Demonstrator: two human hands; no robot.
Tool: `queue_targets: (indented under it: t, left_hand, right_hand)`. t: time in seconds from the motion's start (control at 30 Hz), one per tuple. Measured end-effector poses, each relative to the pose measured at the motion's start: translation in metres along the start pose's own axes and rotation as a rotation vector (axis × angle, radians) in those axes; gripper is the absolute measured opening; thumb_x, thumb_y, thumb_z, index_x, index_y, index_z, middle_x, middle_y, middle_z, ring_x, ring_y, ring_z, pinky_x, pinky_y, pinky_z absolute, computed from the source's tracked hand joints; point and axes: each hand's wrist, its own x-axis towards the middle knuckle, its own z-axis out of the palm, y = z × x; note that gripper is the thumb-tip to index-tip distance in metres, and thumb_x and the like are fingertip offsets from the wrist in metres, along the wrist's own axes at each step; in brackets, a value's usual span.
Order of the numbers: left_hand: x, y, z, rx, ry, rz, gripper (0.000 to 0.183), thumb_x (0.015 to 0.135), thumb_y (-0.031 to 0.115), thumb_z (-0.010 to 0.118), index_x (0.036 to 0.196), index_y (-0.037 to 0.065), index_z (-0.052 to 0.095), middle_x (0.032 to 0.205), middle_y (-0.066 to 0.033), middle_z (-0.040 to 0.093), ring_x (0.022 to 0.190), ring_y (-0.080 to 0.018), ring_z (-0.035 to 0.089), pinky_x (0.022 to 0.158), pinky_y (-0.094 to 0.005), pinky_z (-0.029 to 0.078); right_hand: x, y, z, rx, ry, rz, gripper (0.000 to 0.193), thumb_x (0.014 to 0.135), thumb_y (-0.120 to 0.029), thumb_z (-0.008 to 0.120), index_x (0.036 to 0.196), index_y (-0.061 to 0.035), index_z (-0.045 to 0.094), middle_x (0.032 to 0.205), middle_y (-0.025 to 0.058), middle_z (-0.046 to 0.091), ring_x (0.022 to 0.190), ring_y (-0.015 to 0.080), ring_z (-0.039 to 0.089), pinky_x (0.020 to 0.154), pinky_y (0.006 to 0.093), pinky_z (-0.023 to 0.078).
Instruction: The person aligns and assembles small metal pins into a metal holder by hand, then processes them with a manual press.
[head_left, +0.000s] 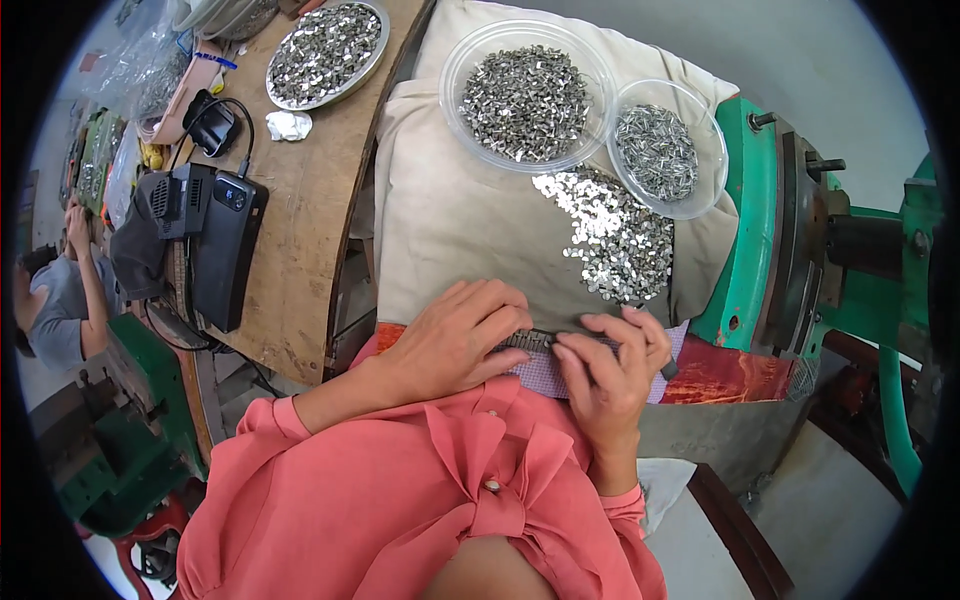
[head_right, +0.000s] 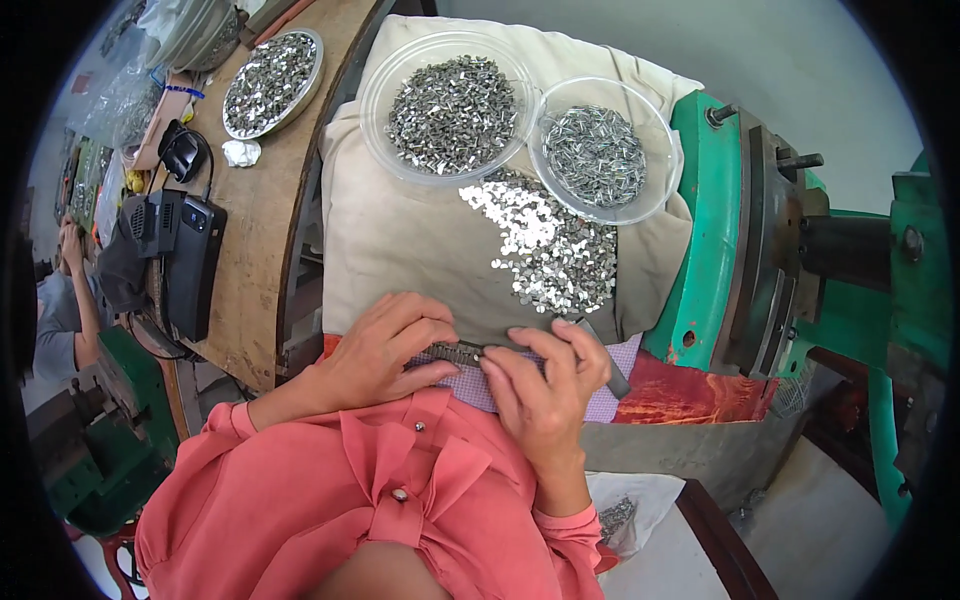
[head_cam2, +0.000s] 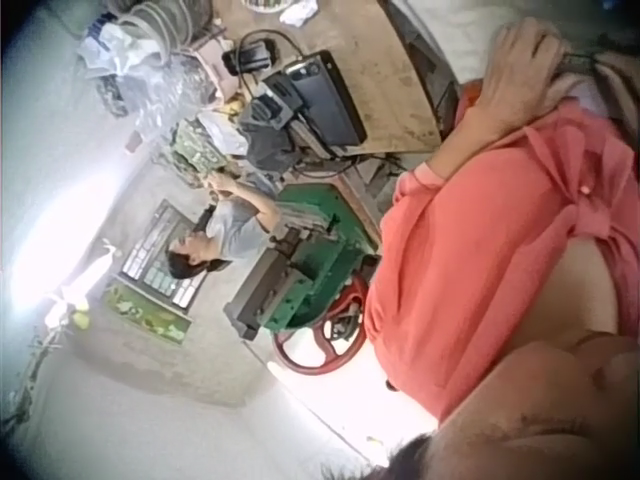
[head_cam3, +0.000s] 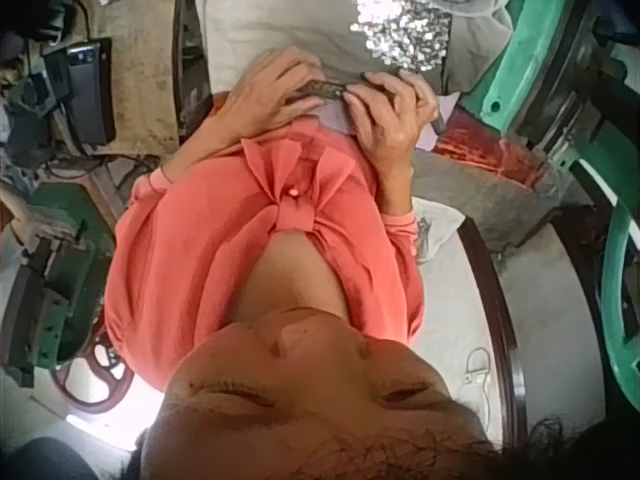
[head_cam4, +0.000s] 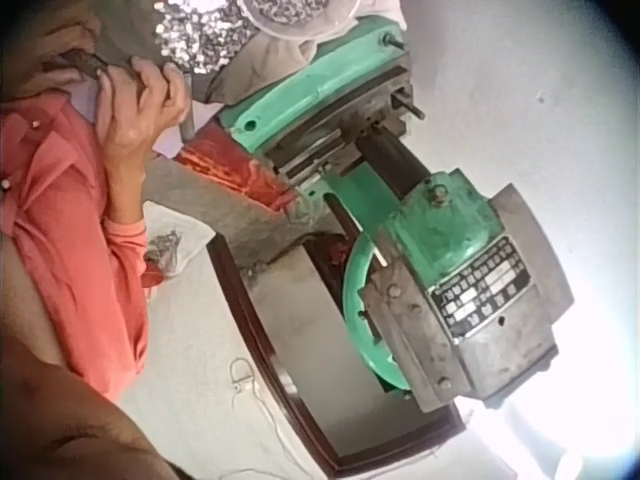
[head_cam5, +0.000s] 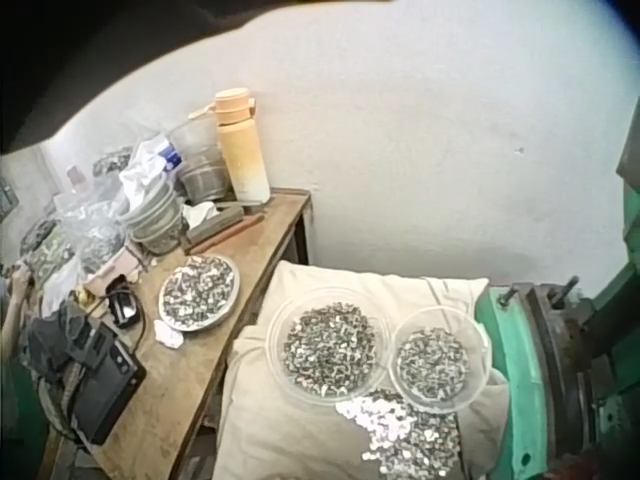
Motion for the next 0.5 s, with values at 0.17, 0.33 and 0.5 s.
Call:
queue_targets:
  t: [0.17, 0.33, 0.5]
  left_hand:
    - [-0.002, -0.003, 0.0, -0.026, -0.002, -0.004, 0.036, 0.075, 0.016, 0.08, 0.102, 0.006, 0.06, 0.108, -0.0076, 0.058, 0.098, -0.0283, 0.058, 0.084, -0.0394, 0.045]
    - [-0.003, -0.002, 0.0, -0.041, 0.01, -0.009, 0.036, 0.073, 0.015, 0.083, 0.101, 0.007, 0.061, 0.109, -0.007, 0.059, 0.098, -0.0279, 0.059, 0.083, -0.0382, 0.046]
    - [-0.001, 0.002, 0.001, -0.005, 0.047, 0.016, 0.031, 0.074, 0.014, 0.08, 0.098, 0.007, 0.062, 0.107, -0.0064, 0.06, 0.094, -0.0269, 0.059, 0.08, -0.0366, 0.045]
  right_hand:
    - [0.019, 0.012, -0.005, -0.105, 0.07, 0.029, 0.02, 0.069, -0.01, 0.083, 0.087, -0.0157, 0.074, 0.104, -0.0011, 0.065, 0.112, 0.0295, 0.051, 0.096, 0.0414, 0.036]
    - [0.041, 0.017, 0.0, -0.21, 0.025, -0.035, 0.017, 0.072, -0.013, 0.081, 0.087, -0.0169, 0.074, 0.108, -0.0007, 0.064, 0.115, 0.0285, 0.05, 0.098, 0.0426, 0.034]
    - [0.05, 0.014, 0.005, -0.249, -0.023, -0.085, 0.016, 0.071, -0.01, 0.08, 0.084, -0.0137, 0.071, 0.108, -0.0002, 0.065, 0.118, 0.0303, 0.05, 0.1, 0.0438, 0.034]
